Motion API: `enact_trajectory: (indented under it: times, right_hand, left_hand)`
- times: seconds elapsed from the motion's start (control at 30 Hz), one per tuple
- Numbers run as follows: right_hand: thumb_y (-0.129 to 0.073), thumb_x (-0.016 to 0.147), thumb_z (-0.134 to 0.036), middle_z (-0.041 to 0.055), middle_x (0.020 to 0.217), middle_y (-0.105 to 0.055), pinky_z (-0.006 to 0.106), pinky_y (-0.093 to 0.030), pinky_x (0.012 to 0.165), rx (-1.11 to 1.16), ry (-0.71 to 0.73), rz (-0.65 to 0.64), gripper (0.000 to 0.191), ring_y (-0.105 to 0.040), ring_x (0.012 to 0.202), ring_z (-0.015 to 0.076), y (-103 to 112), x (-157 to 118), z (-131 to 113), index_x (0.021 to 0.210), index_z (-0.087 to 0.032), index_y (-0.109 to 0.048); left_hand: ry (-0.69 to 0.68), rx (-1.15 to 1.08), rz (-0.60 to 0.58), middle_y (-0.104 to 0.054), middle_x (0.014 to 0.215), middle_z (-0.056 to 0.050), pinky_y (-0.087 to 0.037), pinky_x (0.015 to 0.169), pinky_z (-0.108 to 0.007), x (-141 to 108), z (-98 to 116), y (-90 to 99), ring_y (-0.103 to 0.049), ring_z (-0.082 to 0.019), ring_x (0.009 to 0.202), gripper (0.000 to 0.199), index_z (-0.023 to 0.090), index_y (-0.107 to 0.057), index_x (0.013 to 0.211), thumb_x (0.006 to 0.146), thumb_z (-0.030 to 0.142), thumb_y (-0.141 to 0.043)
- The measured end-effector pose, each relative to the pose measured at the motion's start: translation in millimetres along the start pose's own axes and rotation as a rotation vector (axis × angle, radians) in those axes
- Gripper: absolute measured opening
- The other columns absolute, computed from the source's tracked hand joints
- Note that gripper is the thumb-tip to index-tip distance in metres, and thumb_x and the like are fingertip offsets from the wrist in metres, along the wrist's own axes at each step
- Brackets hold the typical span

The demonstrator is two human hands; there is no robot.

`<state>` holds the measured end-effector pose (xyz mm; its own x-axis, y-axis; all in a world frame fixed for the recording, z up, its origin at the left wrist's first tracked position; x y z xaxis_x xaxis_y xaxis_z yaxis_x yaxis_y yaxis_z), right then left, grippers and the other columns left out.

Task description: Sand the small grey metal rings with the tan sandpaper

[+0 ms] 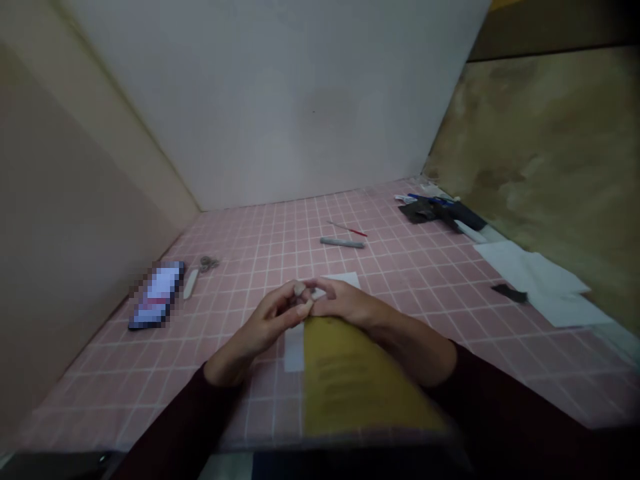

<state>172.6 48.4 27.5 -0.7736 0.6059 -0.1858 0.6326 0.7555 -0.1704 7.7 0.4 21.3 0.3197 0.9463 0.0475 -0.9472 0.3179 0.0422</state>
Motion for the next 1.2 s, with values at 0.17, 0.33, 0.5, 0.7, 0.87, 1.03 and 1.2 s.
enact_trajectory:
  times: [0.17,0.33,0.5,0.7,0.87,1.03,1.2]
  right_hand:
    - [-0.066,0.077,-0.031,-0.0010,0.081,-0.059,0.026,-0.039,0.060,0.053,-0.046,-0.051,0.041,-0.053,0.064,0.0130,0,2,4,0.115,-0.020,-0.055]
    - [-0.058,0.083,-0.021,-0.0029,0.071,-0.056,0.030,-0.038,0.067,-0.525,0.220,0.207,0.058,-0.052,0.066,0.0162,-4,-9,-7,0.140,-0.024,-0.048]
    - [-0.061,0.083,-0.032,-0.0007,0.077,-0.059,0.029,-0.041,0.062,-0.111,0.025,0.020,0.048,-0.053,0.064,0.0156,-3,-1,-1,0.129,-0.022,-0.053]
    - [-0.062,0.084,-0.032,0.0010,0.081,-0.062,0.031,-0.043,0.066,-0.255,0.073,0.067,0.048,-0.059,0.071,0.0188,-2,-2,0,0.130,-0.024,-0.051]
    - [-0.059,0.085,-0.027,0.0031,0.084,-0.065,0.035,-0.045,0.073,-0.460,0.167,0.144,0.046,-0.061,0.080,0.0221,-2,-5,-2,0.131,-0.027,-0.052]
    - [-0.064,0.080,-0.036,0.0038,0.089,-0.064,0.031,-0.046,0.066,-0.006,-0.058,-0.117,0.035,-0.060,0.073,0.0180,0,3,5,0.111,-0.021,-0.059]
    - [-0.060,0.085,-0.028,0.0015,0.081,-0.062,0.034,-0.044,0.071,-0.366,0.115,0.089,0.050,-0.059,0.074,0.0195,-1,-2,1,0.134,-0.024,-0.051]
  left_hand:
    - [-0.030,0.011,0.007,-0.050,0.087,-0.002,-0.037,0.072,-0.028,-1,8,-3.2,-0.045,-0.015,0.079,0.023,0.019,-0.057,0.094,0.091,0.040,-0.064]
    - [0.103,-0.093,-0.009,-0.045,0.075,0.002,-0.032,0.061,-0.026,6,-8,-2.1,-0.040,-0.012,0.065,0.028,0.018,-0.055,0.086,0.086,0.043,-0.068]
    - [-0.023,-0.112,-0.012,-0.050,0.088,-0.002,-0.037,0.072,-0.028,1,3,-3.5,-0.047,-0.014,0.079,0.026,0.018,-0.056,0.095,0.089,0.042,-0.066]
    - [0.087,-0.115,-0.064,-0.048,0.081,0.000,-0.033,0.062,-0.026,5,-6,-0.7,-0.042,-0.012,0.068,0.031,0.018,-0.054,0.088,0.086,0.045,-0.067]
    - [0.082,-0.093,-0.068,-0.046,0.077,0.002,-0.031,0.059,-0.026,6,-9,-1.4,-0.039,-0.011,0.064,0.033,0.018,-0.052,0.087,0.087,0.047,-0.066]
    - [-0.042,-0.018,-0.092,-0.047,0.079,0.001,-0.033,0.064,-0.027,-2,9,-3.6,-0.042,-0.012,0.069,0.029,0.019,-0.052,0.095,0.093,0.047,-0.060]
    - [0.046,-0.053,-0.078,-0.043,0.075,0.003,-0.029,0.062,-0.028,2,-5,-3.5,-0.037,-0.012,0.066,0.028,0.019,-0.050,0.091,0.092,0.045,-0.061]
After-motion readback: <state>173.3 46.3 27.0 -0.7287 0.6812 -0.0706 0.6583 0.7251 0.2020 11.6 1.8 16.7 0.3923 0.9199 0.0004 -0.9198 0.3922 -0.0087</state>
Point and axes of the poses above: each hand's wrist, its own x-axis towards the middle knuckle, its own y-axis out of the back of the hand, z = x × y, the point moved 2 cm from there along x, towards the middle knuckle
